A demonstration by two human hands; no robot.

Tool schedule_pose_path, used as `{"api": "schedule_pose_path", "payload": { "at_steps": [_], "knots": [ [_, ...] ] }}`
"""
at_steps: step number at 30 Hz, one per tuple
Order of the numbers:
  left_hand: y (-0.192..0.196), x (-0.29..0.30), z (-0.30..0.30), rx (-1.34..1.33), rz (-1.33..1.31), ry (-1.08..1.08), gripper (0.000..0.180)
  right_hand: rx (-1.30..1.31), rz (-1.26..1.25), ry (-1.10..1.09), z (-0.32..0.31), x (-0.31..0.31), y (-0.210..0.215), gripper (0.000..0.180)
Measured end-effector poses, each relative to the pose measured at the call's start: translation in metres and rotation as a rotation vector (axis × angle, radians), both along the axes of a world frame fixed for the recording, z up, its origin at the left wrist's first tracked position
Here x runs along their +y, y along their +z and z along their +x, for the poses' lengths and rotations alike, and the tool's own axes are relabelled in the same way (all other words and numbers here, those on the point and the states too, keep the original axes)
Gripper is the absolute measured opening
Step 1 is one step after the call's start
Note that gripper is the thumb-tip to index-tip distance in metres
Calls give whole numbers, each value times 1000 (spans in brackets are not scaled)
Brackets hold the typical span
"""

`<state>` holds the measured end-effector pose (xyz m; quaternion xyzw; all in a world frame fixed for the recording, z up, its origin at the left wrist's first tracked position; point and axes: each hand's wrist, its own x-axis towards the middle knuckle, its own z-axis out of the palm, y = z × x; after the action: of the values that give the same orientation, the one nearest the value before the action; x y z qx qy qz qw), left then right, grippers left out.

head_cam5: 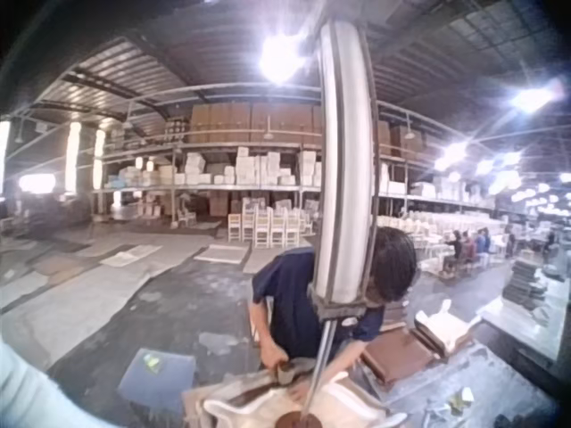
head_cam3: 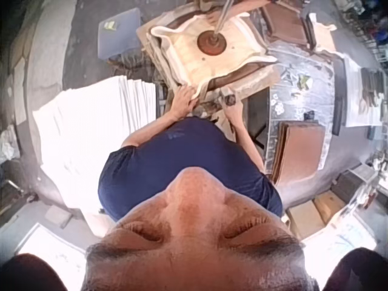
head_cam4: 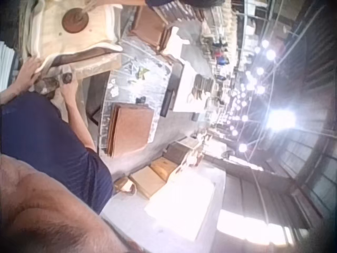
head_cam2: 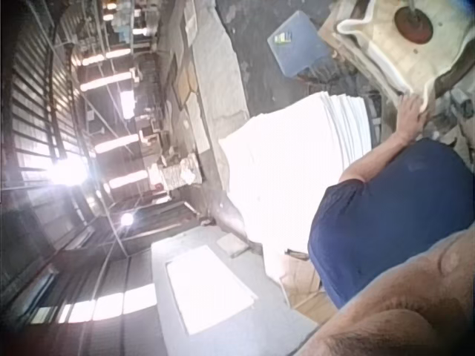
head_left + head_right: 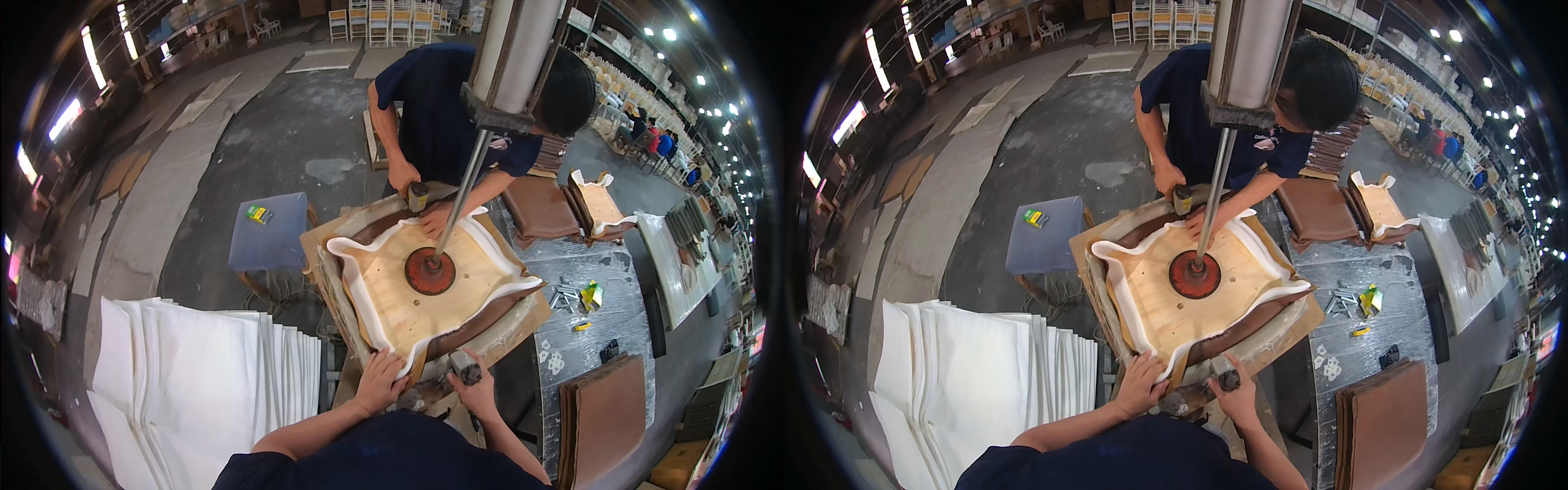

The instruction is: The person assembles a chair seat by placing a white fabric layer over a wooden base, then using a pneumatic staple gun to secure the fabric around the edges. The person repeats this process with multiple seat units, handling fabric, wooden bases, and a brown leather-like cover.

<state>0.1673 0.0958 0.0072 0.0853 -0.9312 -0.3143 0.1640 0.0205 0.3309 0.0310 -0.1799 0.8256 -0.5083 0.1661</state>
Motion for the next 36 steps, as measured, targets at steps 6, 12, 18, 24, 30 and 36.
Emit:
{"api": "schedule_pose_path", "payload": {
  "at_steps": [6, 12, 18, 24, 30, 36],
  "knots": [
    [-1, 1, 3, -14, -9, 12, 48, 70, 56, 4, 4, -6, 21, 73],
    [0, 4, 2, -15, -7, 1, 49, 100, 35, -11, 2, -6, 23, 72],
    [-1, 4, 3, -2, -12, -8, 50, 44, 40, -11, 2, -3, 22, 73],
    [0, 3, 3, -14, -1, -31, 52, 27, 37, -24, 2, -3, 18, 72],
    [7, -10, 7, 12, 86, -131, 55, 60, 56, -29, 3, -3, 15, 71],
    [12, -75, -10, 103, 8, -111, 47, 128, 52, -49, 3, -3, 13, 73]
  ]
}}
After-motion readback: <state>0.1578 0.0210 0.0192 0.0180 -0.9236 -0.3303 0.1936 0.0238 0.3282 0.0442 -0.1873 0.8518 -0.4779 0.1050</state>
